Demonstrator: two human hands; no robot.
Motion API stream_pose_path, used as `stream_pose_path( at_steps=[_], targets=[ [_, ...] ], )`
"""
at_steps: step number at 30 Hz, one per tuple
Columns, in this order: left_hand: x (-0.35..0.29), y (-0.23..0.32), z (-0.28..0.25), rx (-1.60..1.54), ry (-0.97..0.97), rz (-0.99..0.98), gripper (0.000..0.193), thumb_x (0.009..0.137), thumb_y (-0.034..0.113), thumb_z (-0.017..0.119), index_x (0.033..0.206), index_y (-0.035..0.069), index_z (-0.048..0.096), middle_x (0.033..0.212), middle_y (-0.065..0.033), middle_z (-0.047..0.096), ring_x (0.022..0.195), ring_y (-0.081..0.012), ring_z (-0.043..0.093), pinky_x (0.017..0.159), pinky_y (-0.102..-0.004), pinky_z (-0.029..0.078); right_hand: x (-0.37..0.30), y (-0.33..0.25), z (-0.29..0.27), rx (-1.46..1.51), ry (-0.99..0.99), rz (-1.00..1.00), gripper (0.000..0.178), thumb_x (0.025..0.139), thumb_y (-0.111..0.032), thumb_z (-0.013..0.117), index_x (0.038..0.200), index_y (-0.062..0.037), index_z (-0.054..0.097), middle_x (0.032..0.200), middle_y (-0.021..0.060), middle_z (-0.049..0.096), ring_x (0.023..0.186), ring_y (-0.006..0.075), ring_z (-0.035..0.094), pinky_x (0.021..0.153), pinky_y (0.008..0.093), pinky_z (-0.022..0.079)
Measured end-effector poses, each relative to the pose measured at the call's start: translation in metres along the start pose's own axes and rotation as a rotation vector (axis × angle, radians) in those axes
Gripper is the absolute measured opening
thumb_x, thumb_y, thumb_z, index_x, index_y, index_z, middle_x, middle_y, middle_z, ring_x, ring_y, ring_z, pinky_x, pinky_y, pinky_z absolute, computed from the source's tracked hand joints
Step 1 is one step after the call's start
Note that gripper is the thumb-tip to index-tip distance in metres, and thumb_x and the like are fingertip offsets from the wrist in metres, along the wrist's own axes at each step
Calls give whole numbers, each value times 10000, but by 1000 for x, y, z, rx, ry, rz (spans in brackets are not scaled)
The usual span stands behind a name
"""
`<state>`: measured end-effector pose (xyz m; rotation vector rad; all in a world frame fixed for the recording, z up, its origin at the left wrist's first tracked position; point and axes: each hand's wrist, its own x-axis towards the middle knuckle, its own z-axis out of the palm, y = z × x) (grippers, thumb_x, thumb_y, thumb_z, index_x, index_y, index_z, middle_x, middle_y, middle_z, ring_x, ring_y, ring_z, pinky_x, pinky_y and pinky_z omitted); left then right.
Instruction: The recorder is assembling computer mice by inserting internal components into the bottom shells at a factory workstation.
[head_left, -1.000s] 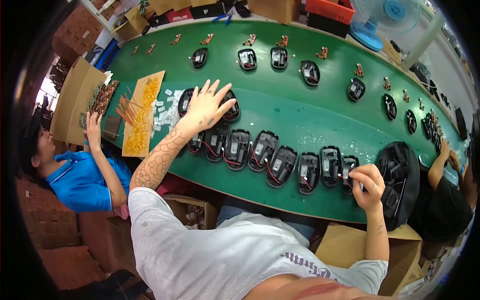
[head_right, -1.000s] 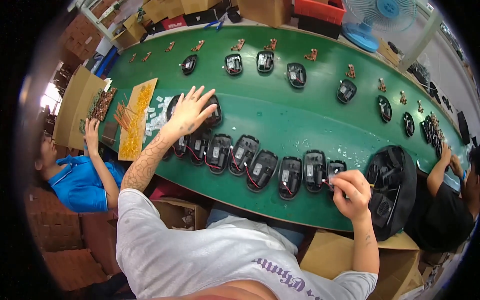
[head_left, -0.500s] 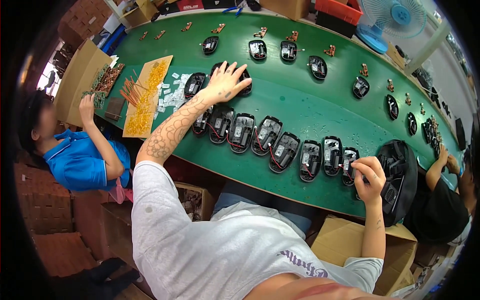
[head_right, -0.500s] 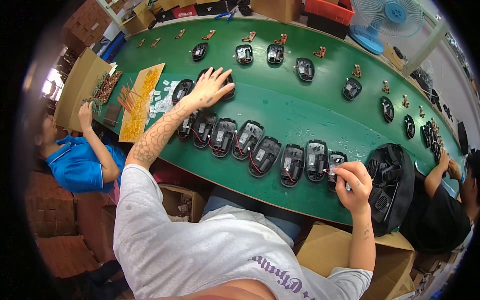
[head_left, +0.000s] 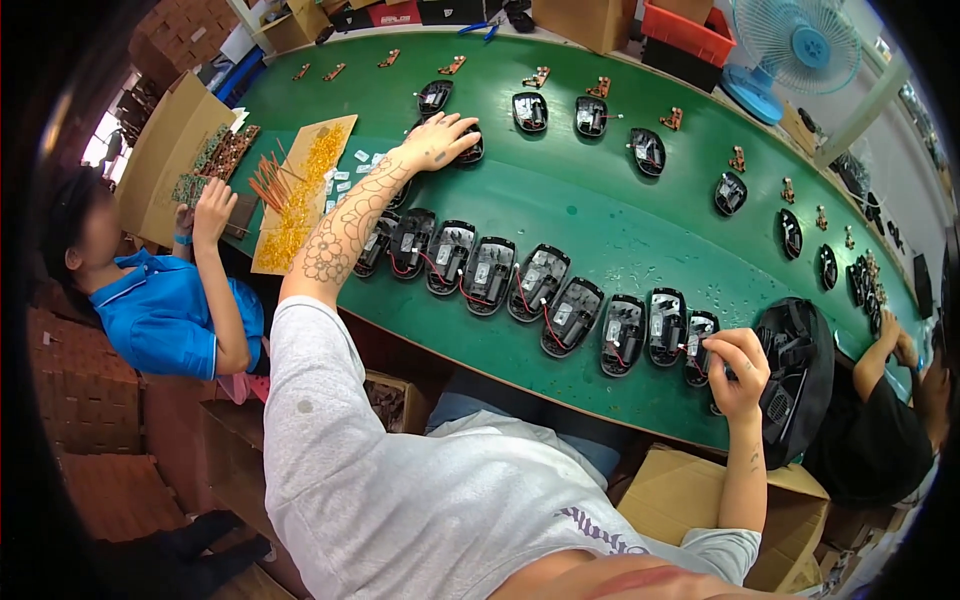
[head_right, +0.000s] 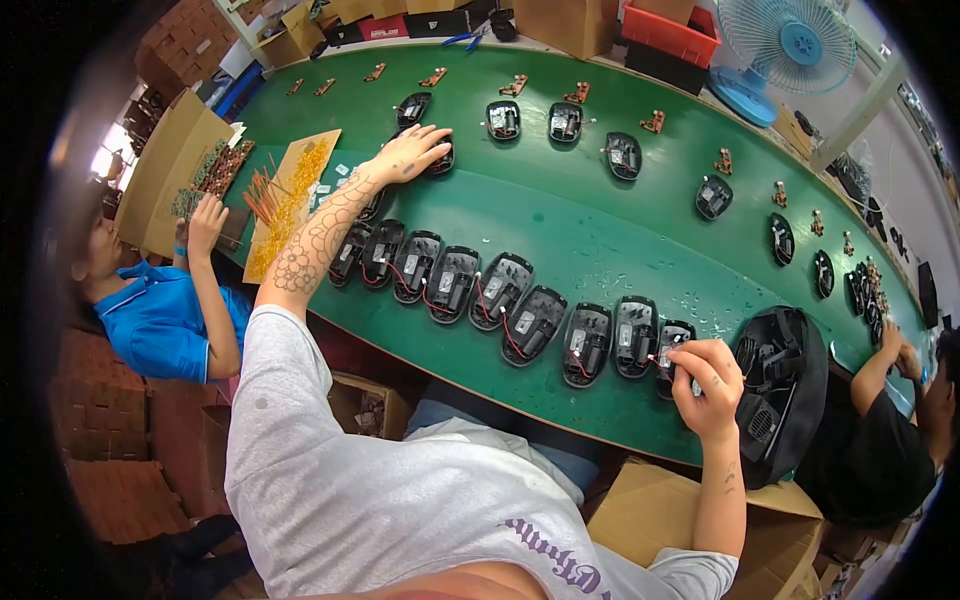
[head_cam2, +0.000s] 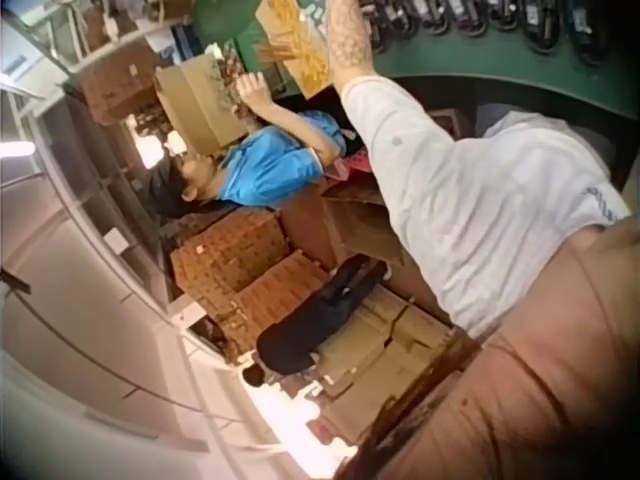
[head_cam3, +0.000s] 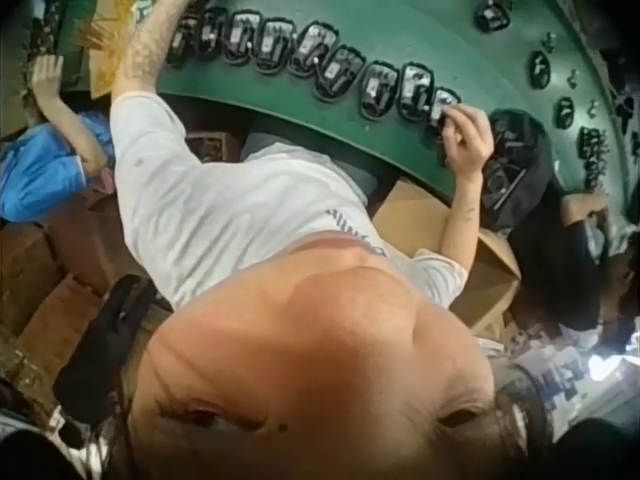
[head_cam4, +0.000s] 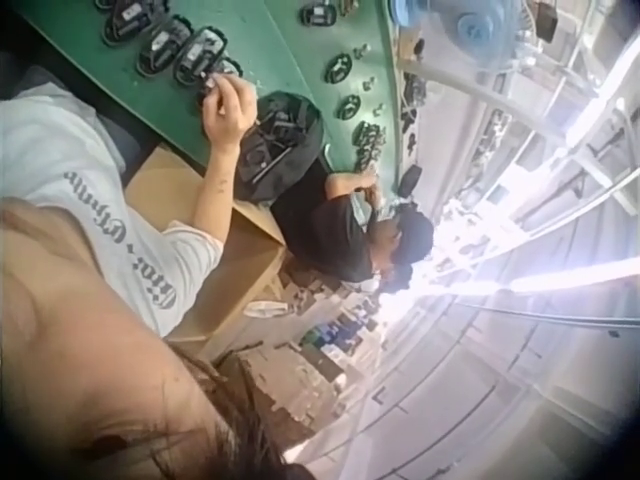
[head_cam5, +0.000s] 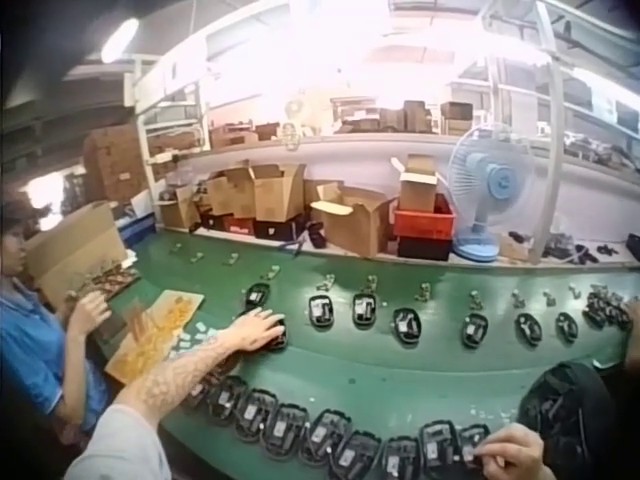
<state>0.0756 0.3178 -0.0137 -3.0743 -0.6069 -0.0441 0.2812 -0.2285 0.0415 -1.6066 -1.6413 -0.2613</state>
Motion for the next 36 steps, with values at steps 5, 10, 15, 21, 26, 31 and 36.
stream_pose_path(
  at_steps=[5,10,15,21,26,31,36],
  targets=[
    [-9,-7,-13,20,-48,17,522,1054,438,358,1490,158,420,1506,-198,436,1411,-410,373,1169,-478,327,-4,3,0,9,-9,36,234,738,111,633,936,-3,683,898,123,669,778,268,641,685,348,515],
    [-13,-29,-13,-54,-104,-75,598,1059,493,325,1524,124,394,1557,-189,394,1472,-377,298,1215,-453,242,-4,2,-1,19,-14,62,223,753,112,618,937,2,679,908,129,667,796,275,640,710,351,516],
    [-18,-49,-11,-84,-65,-131,586,1061,479,329,1518,120,400,1542,-191,408,1460,-371,317,1210,-450,252,-7,4,-1,-14,-2,47,225,749,109,622,938,2,680,908,128,666,787,284,639,704,357,518],
    [-24,-83,-8,-113,-23,-126,538,1059,422,360,1498,116,419,1494,-197,449,1412,-375,369,1199,-449,268,-9,-12,5,-128,-16,-83,246,709,83,632,923,-25,689,906,100,667,765,276,642,681,373,528],
    [-22,-131,2,-130,20,-163,504,1058,378,374,1486,116,429,1475,-200,463,1391,-380,388,1189,-458,283,-20,-50,30,-33,-158,-190,266,658,13,676,910,-71,704,905,55,669,745,245,648,647,358,521],
    [-2,-172,17,-67,55,-226,505,1059,369,368,1502,129,406,1490,-203,449,1398,-389,382,1186,-468,288,-41,-94,83,150,-247,-50,293,639,7,688,915,-89,704,903,29,673,701,217,634,601,343,491],
    [18,-216,24,21,71,-199,522,1051,391,364,1522,165,378,1517,-194,427,1415,-407,364,1185,-484,290,-56,-97,120,50,-157,135,287,637,-6,688,906,-105,688,869,17,658,638,208,595,557,336,448]
  ],
)
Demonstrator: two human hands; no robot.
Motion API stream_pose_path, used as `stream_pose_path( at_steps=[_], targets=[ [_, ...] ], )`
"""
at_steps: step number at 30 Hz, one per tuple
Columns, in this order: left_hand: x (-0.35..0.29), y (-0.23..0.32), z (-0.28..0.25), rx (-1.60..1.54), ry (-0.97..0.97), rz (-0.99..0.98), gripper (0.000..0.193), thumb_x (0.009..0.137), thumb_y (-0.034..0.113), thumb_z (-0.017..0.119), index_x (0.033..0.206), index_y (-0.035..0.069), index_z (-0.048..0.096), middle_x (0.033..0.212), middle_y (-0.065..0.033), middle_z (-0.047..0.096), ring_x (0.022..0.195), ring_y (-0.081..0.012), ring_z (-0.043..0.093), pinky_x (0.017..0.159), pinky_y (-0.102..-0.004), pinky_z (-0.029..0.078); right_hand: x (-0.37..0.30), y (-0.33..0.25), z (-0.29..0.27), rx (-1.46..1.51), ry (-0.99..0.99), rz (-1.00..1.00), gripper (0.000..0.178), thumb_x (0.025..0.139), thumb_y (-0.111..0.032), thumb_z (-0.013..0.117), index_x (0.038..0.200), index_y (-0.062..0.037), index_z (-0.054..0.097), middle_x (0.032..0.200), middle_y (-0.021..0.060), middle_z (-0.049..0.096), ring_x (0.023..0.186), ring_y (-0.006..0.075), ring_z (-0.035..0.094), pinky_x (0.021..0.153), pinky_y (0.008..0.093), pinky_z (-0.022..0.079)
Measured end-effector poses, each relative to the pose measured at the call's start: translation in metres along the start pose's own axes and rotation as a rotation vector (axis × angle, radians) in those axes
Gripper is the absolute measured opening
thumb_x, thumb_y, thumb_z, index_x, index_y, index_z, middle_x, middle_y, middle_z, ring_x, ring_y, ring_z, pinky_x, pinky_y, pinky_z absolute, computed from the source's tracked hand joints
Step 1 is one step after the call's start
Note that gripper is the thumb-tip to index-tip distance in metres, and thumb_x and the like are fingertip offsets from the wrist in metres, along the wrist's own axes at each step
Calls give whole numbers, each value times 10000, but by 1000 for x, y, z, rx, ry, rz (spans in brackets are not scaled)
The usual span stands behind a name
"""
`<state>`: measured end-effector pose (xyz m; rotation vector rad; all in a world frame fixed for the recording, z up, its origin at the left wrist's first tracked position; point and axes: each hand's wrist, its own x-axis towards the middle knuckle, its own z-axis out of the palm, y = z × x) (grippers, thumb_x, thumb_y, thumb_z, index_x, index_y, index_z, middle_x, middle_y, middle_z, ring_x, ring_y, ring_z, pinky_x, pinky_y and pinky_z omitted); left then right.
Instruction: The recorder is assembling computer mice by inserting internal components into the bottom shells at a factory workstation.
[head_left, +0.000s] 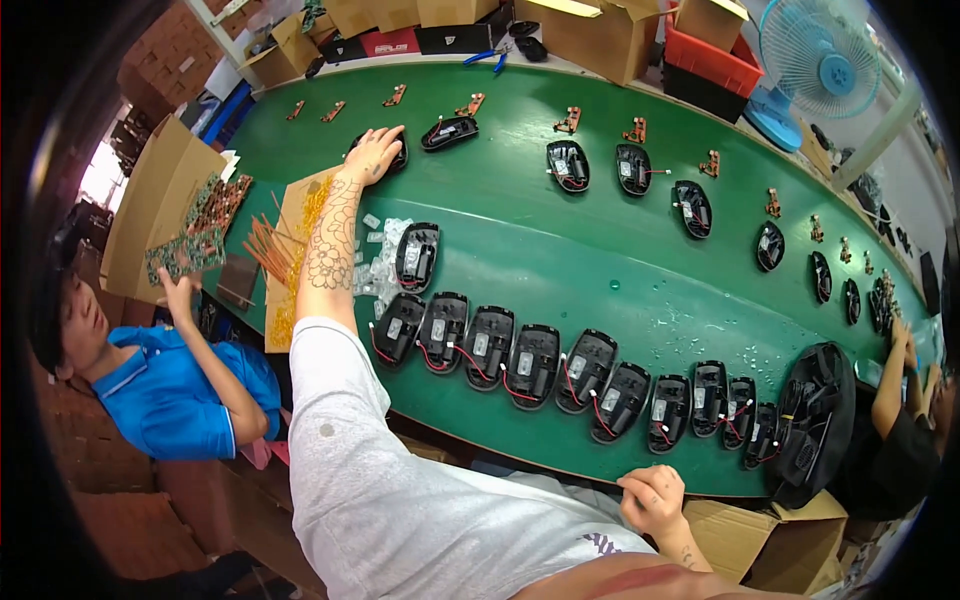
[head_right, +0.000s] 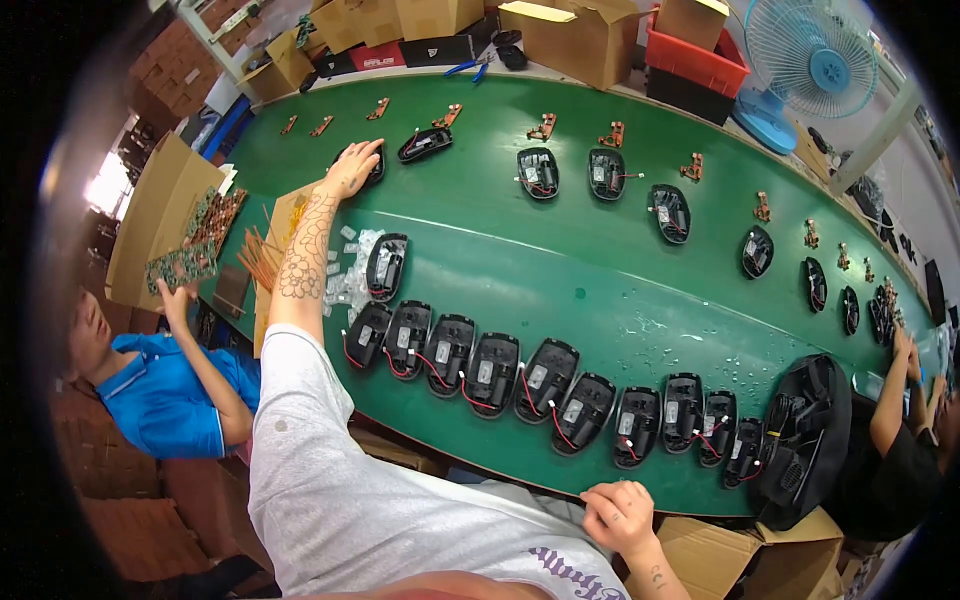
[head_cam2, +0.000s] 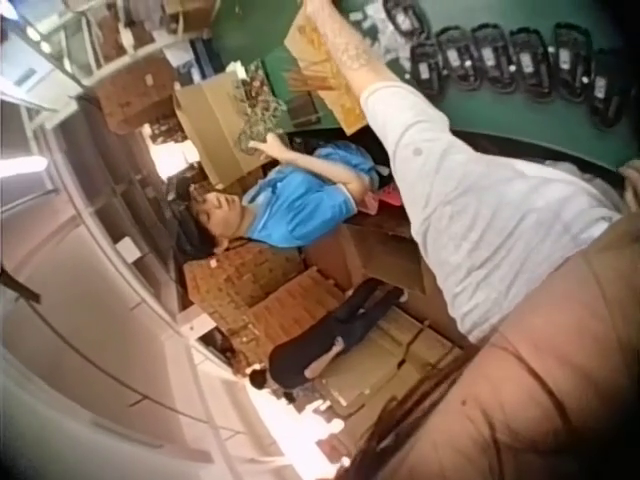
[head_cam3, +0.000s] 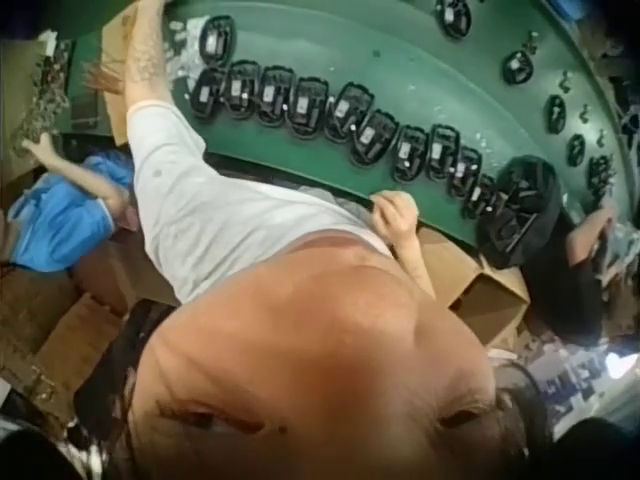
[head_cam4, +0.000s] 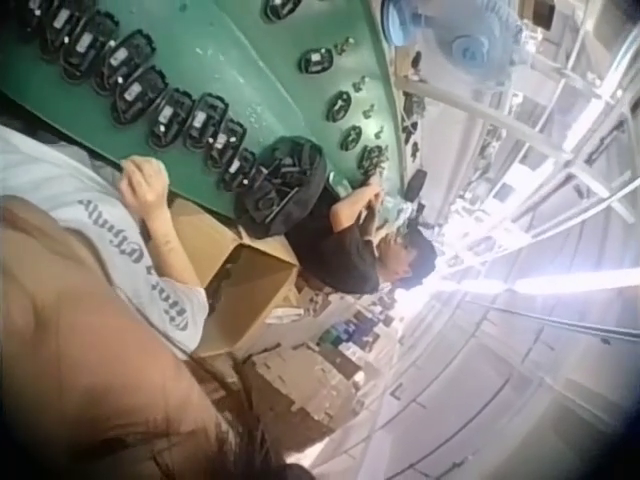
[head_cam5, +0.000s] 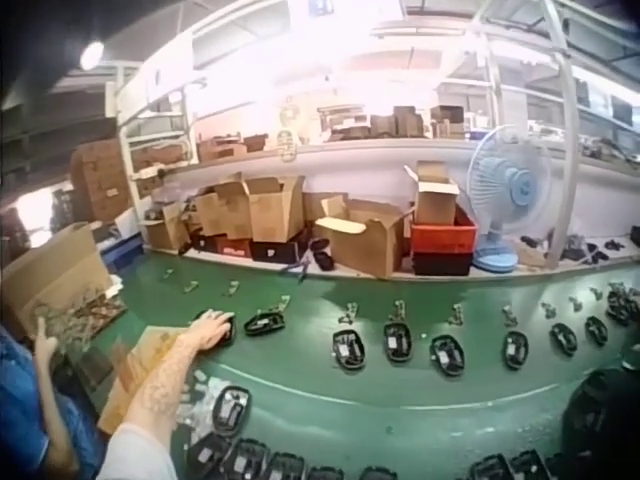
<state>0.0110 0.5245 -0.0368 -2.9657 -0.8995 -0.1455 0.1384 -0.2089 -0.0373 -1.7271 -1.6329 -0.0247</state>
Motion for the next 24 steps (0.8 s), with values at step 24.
stream_pose_path(
  at_steps=[24],
  targets=[
    [13,-159,15,-142,129,-285,703,825,-17,434,1518,77,367,1514,-212,438,1422,-368,392,1190,-411,318,3,-7,27,-368,178,184,272,624,6,609,877,-94,613,806,57,590,568,240,511,513,349,396]
  ],
)
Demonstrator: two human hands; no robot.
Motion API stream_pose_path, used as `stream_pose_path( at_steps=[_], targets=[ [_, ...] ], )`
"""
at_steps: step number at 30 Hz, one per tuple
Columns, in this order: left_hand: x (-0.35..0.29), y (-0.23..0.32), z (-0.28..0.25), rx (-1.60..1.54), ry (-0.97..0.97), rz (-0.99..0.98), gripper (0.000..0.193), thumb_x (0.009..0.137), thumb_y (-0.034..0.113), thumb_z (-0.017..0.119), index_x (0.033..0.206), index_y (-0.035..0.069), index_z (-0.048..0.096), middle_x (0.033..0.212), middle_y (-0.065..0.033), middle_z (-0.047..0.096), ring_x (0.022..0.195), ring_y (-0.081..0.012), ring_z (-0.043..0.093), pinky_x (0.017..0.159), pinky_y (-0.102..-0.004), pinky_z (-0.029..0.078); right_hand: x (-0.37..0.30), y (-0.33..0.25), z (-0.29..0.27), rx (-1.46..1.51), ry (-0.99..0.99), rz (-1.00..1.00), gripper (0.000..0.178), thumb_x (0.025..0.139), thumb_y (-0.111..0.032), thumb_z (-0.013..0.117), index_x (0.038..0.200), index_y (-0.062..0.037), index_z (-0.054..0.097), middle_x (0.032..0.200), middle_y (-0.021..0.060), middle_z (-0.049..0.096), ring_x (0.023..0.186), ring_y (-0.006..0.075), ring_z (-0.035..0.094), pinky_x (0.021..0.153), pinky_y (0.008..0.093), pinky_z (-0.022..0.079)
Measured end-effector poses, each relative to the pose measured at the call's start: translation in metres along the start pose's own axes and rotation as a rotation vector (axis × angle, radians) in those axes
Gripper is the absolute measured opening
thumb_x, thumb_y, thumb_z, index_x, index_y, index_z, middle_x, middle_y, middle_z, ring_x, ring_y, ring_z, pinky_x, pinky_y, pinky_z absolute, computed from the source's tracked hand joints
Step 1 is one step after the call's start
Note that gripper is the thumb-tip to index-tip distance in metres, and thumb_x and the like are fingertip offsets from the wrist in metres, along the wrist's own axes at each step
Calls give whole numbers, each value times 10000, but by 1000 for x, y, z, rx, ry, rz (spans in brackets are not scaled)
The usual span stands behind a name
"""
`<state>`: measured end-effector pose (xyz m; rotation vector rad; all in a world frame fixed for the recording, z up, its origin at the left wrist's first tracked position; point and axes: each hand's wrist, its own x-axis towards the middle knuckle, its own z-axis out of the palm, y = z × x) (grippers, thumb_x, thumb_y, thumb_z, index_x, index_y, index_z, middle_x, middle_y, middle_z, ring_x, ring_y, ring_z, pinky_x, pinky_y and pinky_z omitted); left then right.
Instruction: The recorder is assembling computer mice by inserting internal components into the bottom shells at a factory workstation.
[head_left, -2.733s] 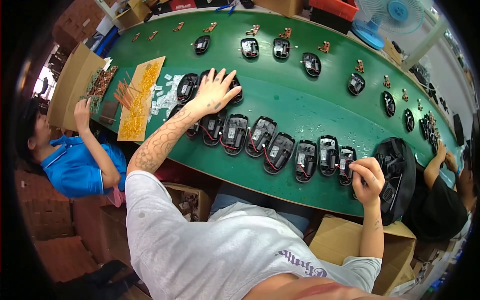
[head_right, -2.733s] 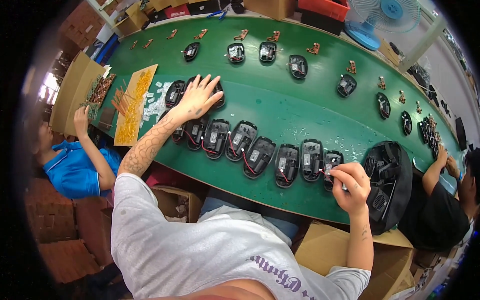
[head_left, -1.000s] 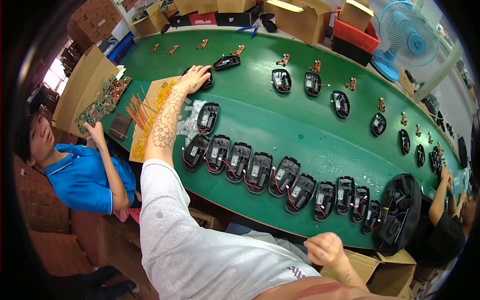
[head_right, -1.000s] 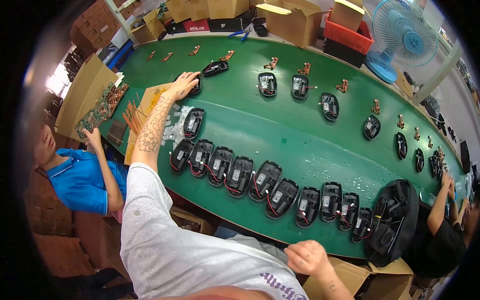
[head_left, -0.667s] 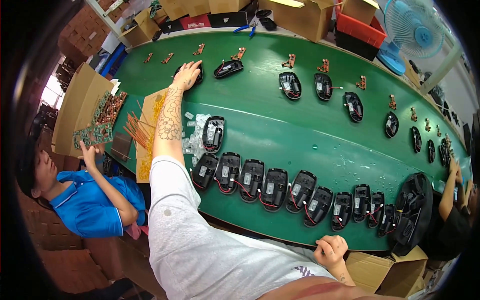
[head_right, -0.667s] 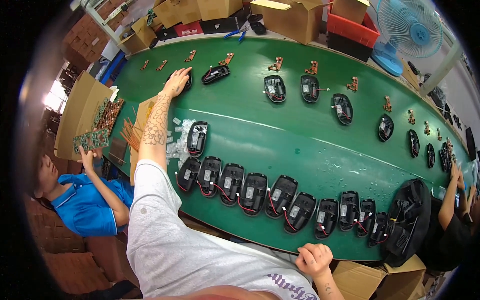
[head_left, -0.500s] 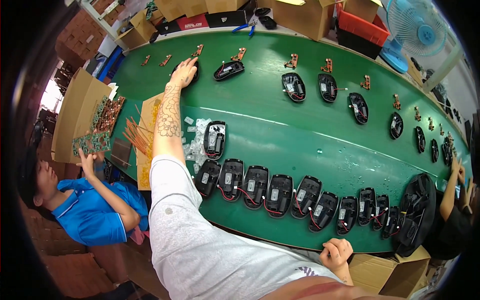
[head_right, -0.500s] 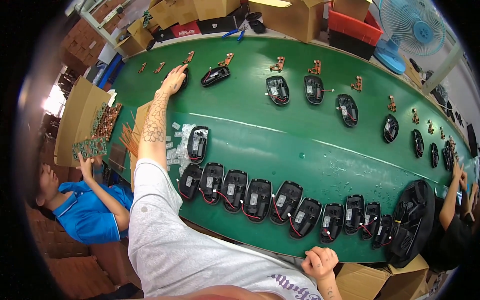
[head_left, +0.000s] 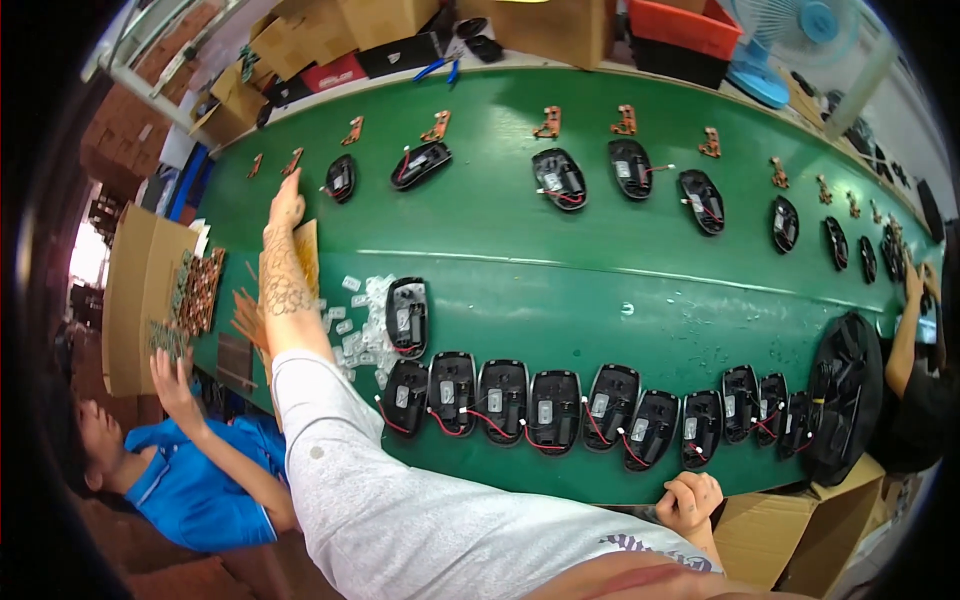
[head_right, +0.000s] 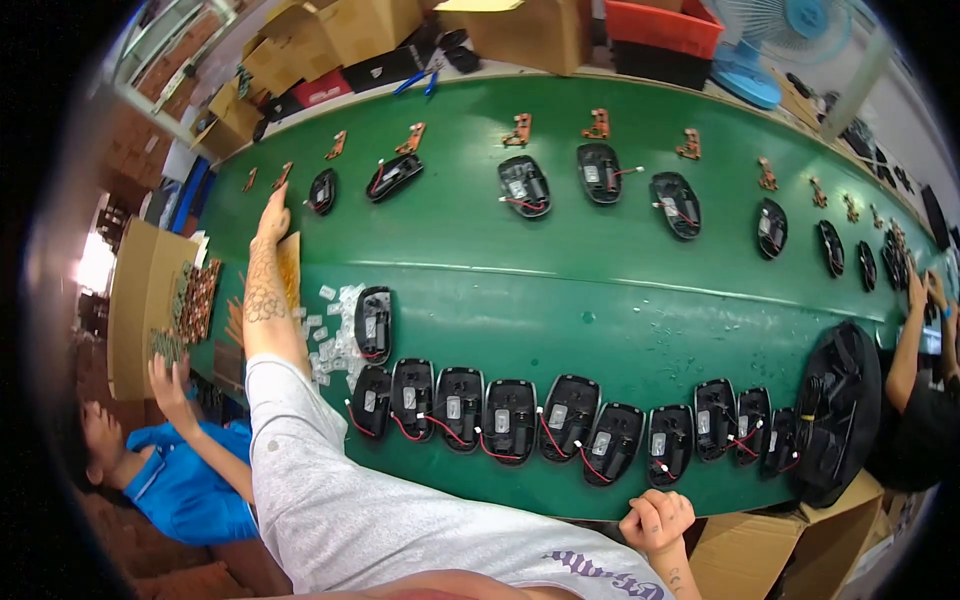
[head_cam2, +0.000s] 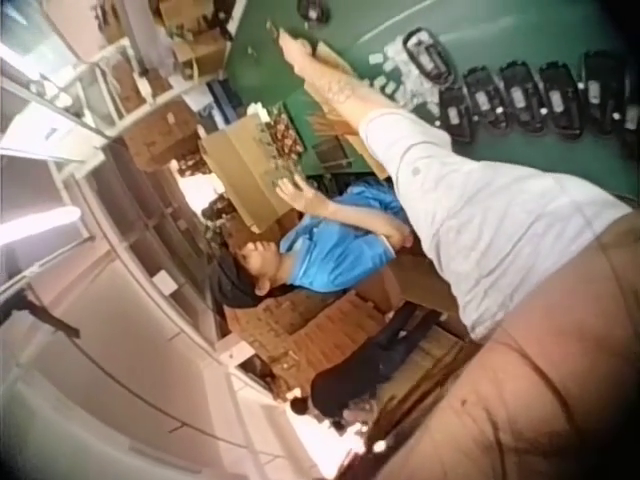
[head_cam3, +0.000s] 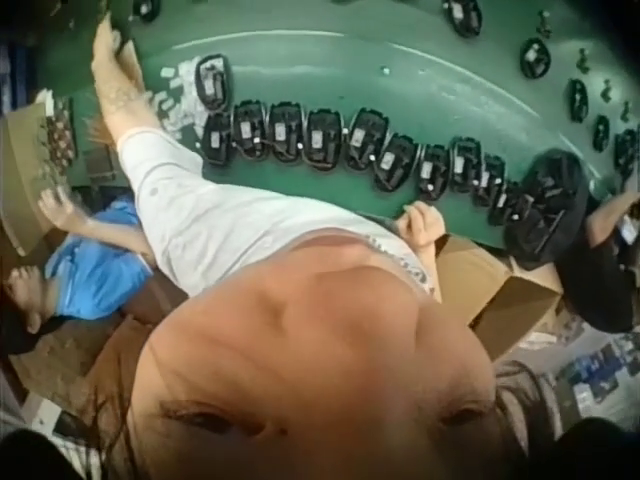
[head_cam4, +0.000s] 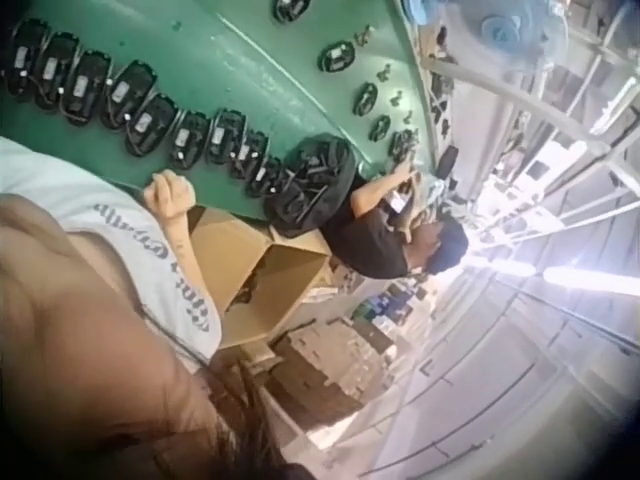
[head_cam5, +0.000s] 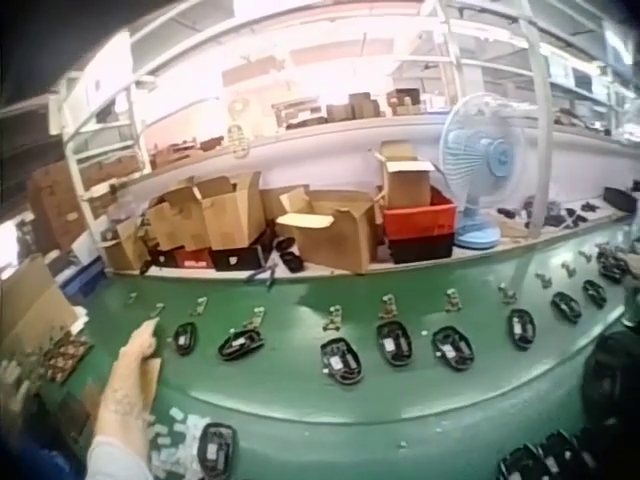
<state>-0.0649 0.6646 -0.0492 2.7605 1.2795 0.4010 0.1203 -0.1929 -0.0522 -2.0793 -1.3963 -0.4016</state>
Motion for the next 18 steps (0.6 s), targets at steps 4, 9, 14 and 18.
stream_pose_path(
  at_steps=[4,9,14,18],
  targets=[
    [-5,17,-2,54,-16,-73,771,778,-51,421,1525,132,373,1516,-188,447,1419,-379,396,1185,-411,325,1,-2,1,-54,48,24,262,620,-11,617,867,-98,623,818,49,598,554,229,509,504,340,392],
    [-3,41,-20,248,97,8,661,828,-12,460,1478,106,445,1493,-180,483,1414,-364,413,1166,-394,344,3,0,4,-52,96,12,246,624,-35,636,862,-98,643,839,42,613,547,219,520,497,333,397],
    [-4,147,-37,-264,104,226,484,938,210,549,1407,91,545,1431,-172,553,1387,-345,452,1171,-459,322,1,2,5,-47,133,-6,229,637,-43,651,860,-92,655,856,47,625,560,218,542,504,334,412],
    [-35,192,-21,-43,-78,381,571,989,409,549,1402,16,532,1433,-237,526,1375,-357,461,1148,-393,351,0,-2,5,-19,165,-27,210,655,-52,667,863,-83,663,868,51,635,581,219,565,515,337,428]
  ],
)
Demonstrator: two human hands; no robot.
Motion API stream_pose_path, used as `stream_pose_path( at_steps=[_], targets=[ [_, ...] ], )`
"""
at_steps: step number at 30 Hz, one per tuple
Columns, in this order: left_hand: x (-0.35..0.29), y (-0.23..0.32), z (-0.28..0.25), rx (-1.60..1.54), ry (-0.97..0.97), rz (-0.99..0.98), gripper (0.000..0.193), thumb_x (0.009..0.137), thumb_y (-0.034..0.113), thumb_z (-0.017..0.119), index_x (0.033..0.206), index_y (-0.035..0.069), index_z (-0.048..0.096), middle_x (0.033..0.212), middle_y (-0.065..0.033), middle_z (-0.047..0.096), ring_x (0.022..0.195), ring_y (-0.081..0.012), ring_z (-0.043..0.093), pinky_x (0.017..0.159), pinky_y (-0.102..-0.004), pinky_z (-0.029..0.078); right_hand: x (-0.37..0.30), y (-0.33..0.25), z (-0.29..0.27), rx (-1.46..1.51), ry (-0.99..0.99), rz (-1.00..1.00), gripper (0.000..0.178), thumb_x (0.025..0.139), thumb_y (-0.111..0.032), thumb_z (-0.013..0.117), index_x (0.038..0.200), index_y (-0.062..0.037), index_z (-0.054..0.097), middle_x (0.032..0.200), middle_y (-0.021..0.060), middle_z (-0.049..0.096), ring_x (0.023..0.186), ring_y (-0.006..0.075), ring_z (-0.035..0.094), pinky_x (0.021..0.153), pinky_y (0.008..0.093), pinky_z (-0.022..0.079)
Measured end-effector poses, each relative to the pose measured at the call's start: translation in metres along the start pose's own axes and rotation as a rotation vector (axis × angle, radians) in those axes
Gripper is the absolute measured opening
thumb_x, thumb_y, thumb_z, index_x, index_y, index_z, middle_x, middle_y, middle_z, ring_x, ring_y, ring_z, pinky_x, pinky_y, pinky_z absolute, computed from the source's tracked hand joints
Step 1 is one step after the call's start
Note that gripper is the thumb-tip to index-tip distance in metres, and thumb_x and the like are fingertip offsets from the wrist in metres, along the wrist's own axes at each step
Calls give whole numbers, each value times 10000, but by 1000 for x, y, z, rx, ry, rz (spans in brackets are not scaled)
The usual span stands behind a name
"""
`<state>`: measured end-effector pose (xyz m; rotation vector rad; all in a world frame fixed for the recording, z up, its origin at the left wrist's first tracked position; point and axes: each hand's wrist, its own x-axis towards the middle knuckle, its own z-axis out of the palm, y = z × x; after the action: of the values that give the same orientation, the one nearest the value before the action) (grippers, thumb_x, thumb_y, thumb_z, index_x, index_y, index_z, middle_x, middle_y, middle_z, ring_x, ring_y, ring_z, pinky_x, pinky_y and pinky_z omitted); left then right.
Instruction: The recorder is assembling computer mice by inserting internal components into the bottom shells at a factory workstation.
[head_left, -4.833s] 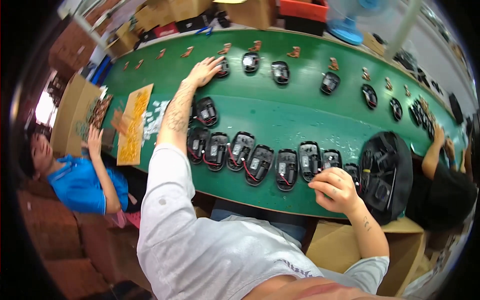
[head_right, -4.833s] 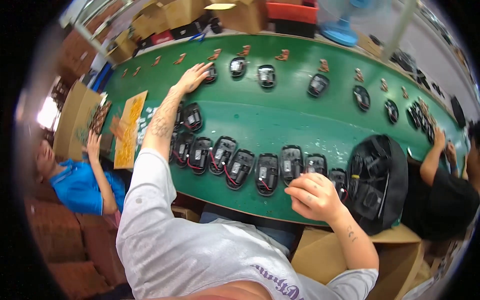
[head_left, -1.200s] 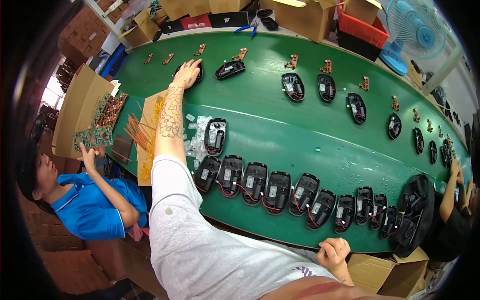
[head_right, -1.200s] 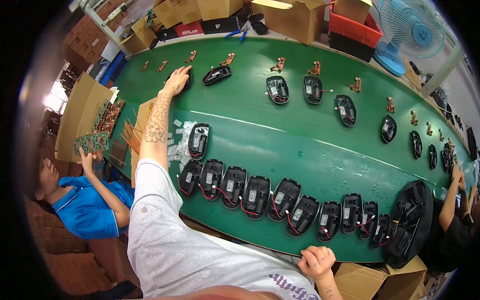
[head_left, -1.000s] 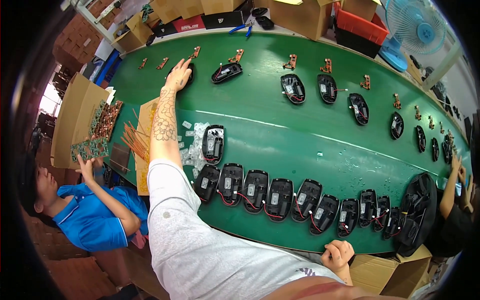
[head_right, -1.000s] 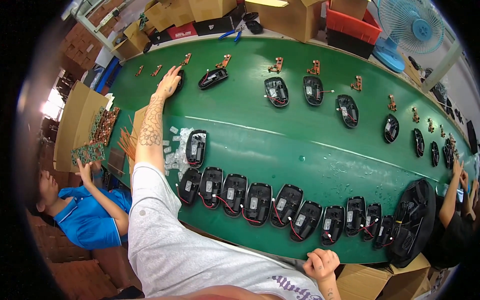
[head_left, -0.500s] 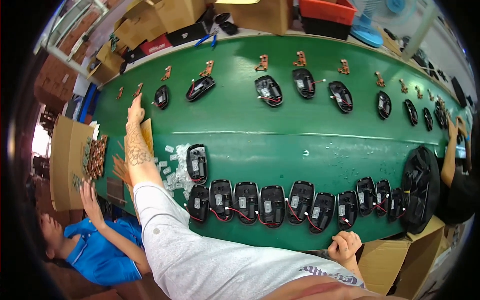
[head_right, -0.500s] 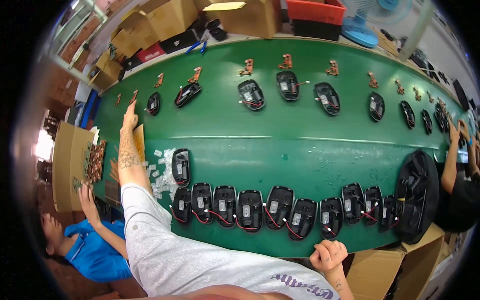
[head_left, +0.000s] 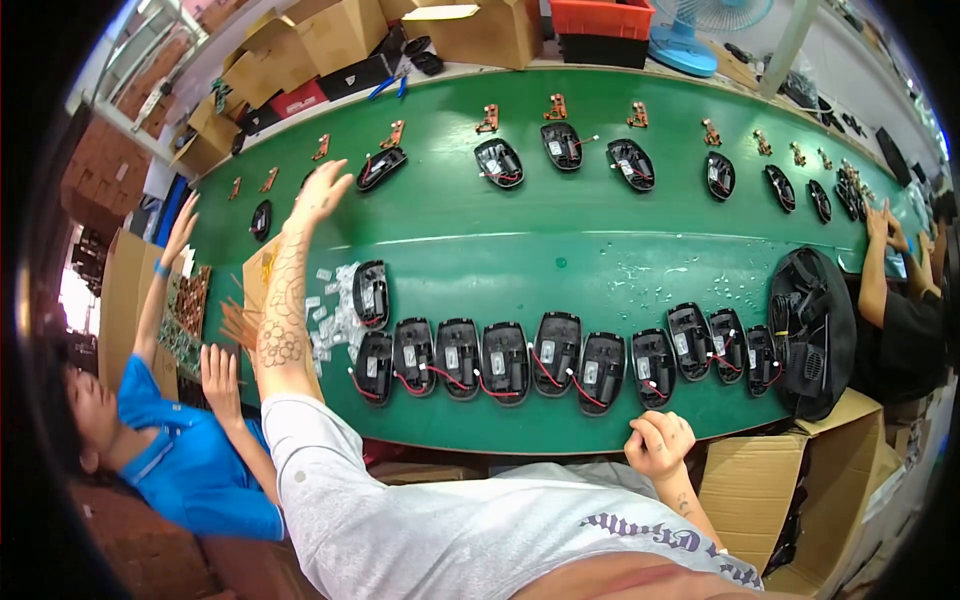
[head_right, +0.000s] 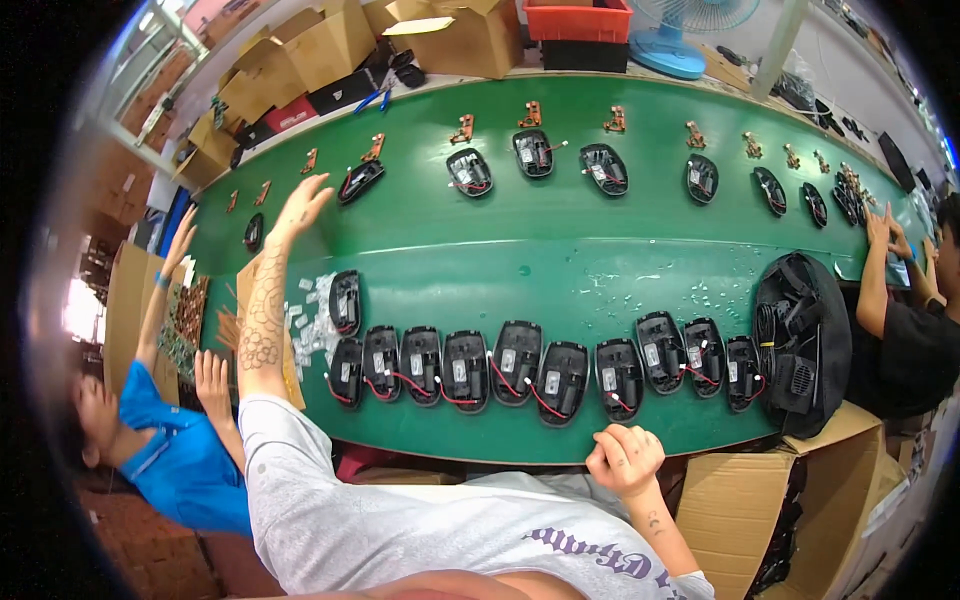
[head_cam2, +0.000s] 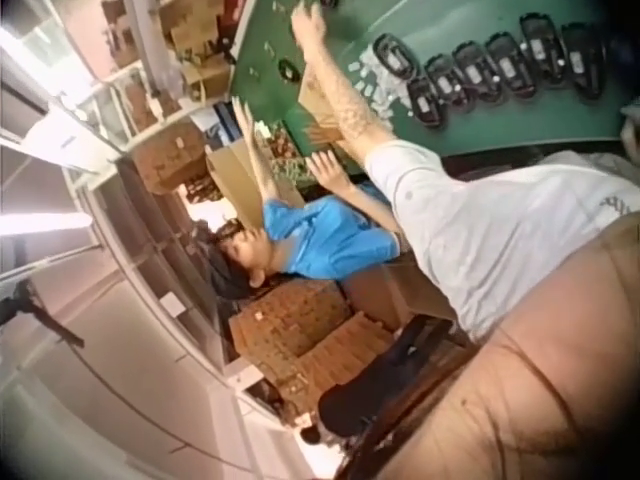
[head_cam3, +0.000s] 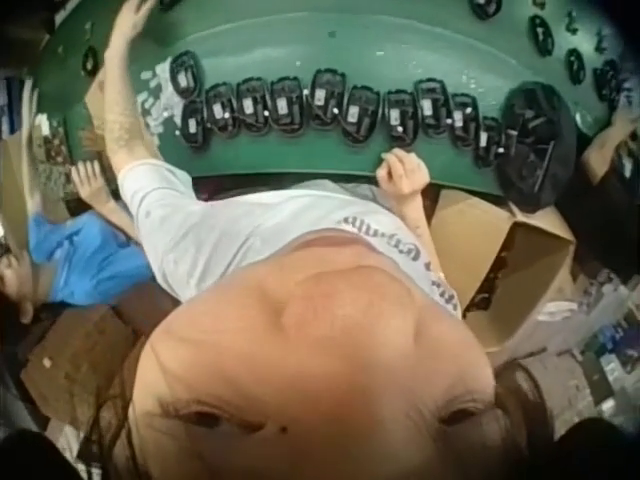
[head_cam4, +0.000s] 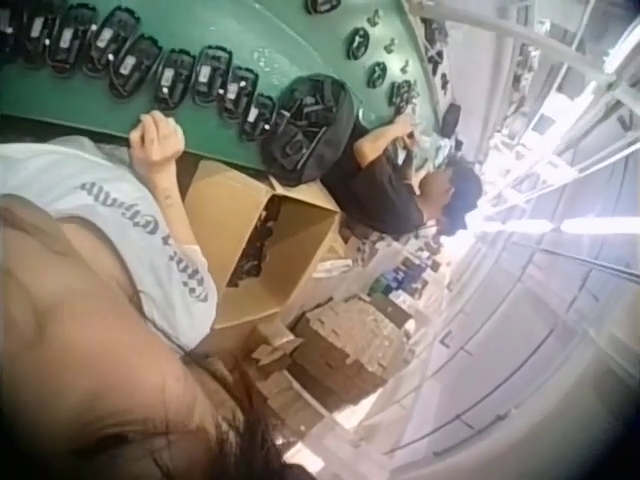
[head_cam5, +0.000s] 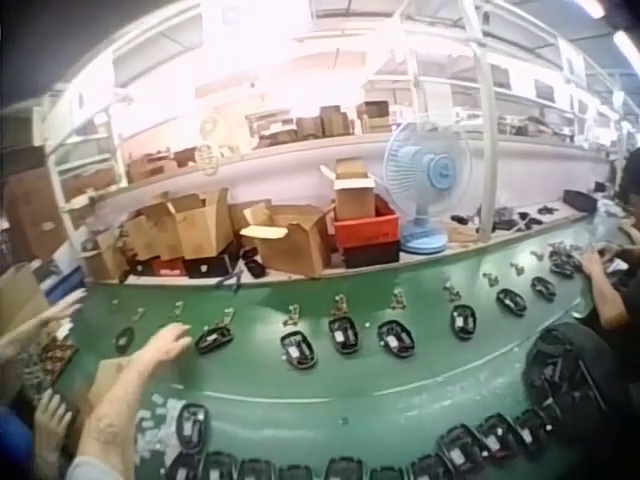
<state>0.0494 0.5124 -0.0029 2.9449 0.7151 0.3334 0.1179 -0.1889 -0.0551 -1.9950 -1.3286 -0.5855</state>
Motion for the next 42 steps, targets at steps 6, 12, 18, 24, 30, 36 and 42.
stream_pose_path(
  at_steps=[6,12,18,24,30,36,42],
  targets=[
    [-9,111,3,-60,-218,-163,589,982,426,543,1367,-19,549,1348,-260,578,1294,-388,520,1111,-418,391,0,0,-1,72,55,22,227,666,-8,662,882,-78,667,853,64,646,586,241,571,521,348,449],
    [-28,140,9,42,-88,-28,529,953,419,555,1295,19,605,1164,-250,671,1153,-399,603,1009,-452,471,1,0,-7,213,60,45,210,707,15,657,903,-60,666,856,77,656,648,264,606,571,351,489],
    [-112,275,-44,-236,104,51,496,977,395,563,1344,61,588,1298,-202,619,1239,-355,568,1068,-388,428,6,17,-42,339,225,277,235,812,-24,638,1044,-21,678,1069,123,650,1002,311,616,893,405,496],
    [-247,330,-24,-34,51,-123,562,987,437,536,1458,134,496,1525,-196,428,1446,-401,327,1181,-564,227,34,44,-74,-35,7,391,509,888,-193,654,1376,-76,564,1496,165,416,1406,370,325,1169,497,234],
    [-284,314,9,8,157,-332,610,995,501,501,1518,197,434,1588,-221,319,1483,-459,216,1171,-653,142,26,77,-64,-320,-226,560,615,962,-480,578,1497,-198,465,1607,126,310,1487,401,208,1173,614,146],
    [-293,314,8,63,143,-316,653,985,550,496,1530,200,417,1593,-229,302,1489,-459,203,1168,-665,123,29,79,-51,-373,-348,636,693,954,-589,551,1535,-238,409,1627,117,272,1509,414,165,1147,703,104],
    [-283,328,17,11,199,-253,690,970,577,507,1549,221,387,1608,-247,252,1491,-462,195,1173,-660,97,30,76,-52,-421,-406,617,720,937,-595,573,1538,-240,400,1635,115,258,1515,406,157,1135,723,90]
  ],
)
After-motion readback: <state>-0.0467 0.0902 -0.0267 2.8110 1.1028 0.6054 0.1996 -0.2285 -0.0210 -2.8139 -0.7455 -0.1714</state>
